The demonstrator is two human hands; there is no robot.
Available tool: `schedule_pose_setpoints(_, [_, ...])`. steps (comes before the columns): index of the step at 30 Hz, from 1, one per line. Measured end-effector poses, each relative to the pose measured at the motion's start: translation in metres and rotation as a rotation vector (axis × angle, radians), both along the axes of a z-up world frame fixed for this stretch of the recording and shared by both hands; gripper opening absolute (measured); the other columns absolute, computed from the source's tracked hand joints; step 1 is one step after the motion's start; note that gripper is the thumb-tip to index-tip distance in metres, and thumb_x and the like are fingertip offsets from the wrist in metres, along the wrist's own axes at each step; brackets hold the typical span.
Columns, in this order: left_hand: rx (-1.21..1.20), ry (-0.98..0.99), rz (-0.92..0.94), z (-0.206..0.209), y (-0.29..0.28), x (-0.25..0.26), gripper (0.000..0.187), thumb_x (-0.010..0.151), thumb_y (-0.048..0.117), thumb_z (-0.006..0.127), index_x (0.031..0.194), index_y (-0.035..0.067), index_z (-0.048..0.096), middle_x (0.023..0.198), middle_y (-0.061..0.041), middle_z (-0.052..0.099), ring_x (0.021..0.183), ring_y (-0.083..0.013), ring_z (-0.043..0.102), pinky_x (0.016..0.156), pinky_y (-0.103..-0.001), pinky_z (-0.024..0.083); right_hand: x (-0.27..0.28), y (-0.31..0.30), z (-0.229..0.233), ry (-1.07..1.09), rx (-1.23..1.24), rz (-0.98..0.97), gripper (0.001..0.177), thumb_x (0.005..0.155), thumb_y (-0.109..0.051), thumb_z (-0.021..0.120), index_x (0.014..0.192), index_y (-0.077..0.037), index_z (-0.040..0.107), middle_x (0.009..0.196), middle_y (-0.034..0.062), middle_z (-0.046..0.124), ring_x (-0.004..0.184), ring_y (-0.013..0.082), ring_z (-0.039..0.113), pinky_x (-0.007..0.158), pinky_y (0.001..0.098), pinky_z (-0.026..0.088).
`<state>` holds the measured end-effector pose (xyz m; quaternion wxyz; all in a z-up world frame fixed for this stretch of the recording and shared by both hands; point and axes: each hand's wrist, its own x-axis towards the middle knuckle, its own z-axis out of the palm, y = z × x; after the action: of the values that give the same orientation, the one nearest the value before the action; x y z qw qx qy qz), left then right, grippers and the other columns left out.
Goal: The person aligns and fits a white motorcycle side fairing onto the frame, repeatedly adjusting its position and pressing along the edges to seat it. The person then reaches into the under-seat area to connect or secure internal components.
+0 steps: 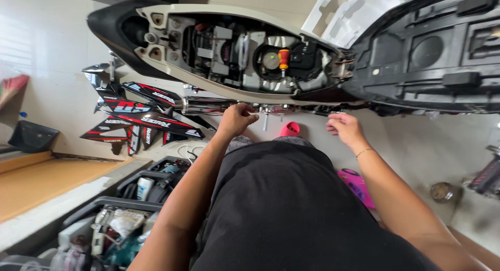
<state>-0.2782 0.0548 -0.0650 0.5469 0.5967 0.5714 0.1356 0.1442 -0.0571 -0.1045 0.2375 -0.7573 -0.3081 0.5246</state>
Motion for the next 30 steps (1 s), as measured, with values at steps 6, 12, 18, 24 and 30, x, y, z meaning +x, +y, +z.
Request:
schedule_pose_setpoints(6, [0.12,0.029,0.061,0.008,-0.009,0.084,0.036,0.078,0.033,0.081,0.101,0.006,0.076,0.091,-0.014,0.077,0.087,-0.0281,0.075,0.08,-0.039,0.057,0.1,-0.015,0.022,0.009,0.007,-0.083,0.028,0.101,-0.017,0.061,0.123,-0.001,0.066,0.105,0.0104,0.073,0.089,0.0183,0.072,0.075,0.0313,0.058])
schedule_pose_setpoints(12, [0.281,0.314,0.236,0.012,0.045,0.144,0.035,0.081,0.034,0.08,0.102,0.008,0.071,0.098,-0.015,0.073,0.094,-0.0351,0.069,0.081,-0.047,0.054,0.142,-0.032,0.017,0.016,-0.065,0.011,0.029,0.101,-0.018,0.06,0.122,0.001,0.067,0.104,0.0116,0.074,0.089,0.0188,0.072,0.075,0.0316,0.058])
schedule_pose_setpoints(18, [0.366,0.481,0.261,0.001,0.083,0.169,0.042,0.082,0.04,0.079,0.103,0.008,0.065,0.106,-0.014,0.072,0.097,-0.0358,0.069,0.082,-0.047,0.055,0.12,-0.055,0.028,0.081,-0.127,0.135,0.032,0.098,-0.02,0.061,0.123,0.0,0.069,0.102,0.0101,0.076,0.087,0.0163,0.071,0.074,0.0296,0.056])
schedule_pose_setpoints(24, [0.231,0.555,0.133,-0.007,0.093,0.176,0.035,0.088,0.042,0.075,0.096,0.008,0.071,0.101,-0.014,0.074,0.095,-0.0352,0.071,0.082,-0.046,0.056,0.11,-0.074,0.049,0.002,-0.273,0.249,0.034,0.097,-0.022,0.062,0.124,-0.003,0.071,0.102,0.0075,0.079,0.089,0.0139,0.073,0.078,0.0286,0.057])
schedule_pose_setpoints(30, [0.343,0.476,0.239,-0.004,0.065,0.171,0.033,0.084,0.038,0.077,0.095,0.007,0.07,0.094,-0.014,0.074,0.091,-0.0362,0.07,0.078,-0.048,0.054,0.098,-0.053,0.054,-0.033,-0.273,0.347,0.035,0.094,-0.021,0.065,0.123,-0.002,0.071,0.101,0.0076,0.079,0.088,0.0149,0.072,0.077,0.0304,0.056])
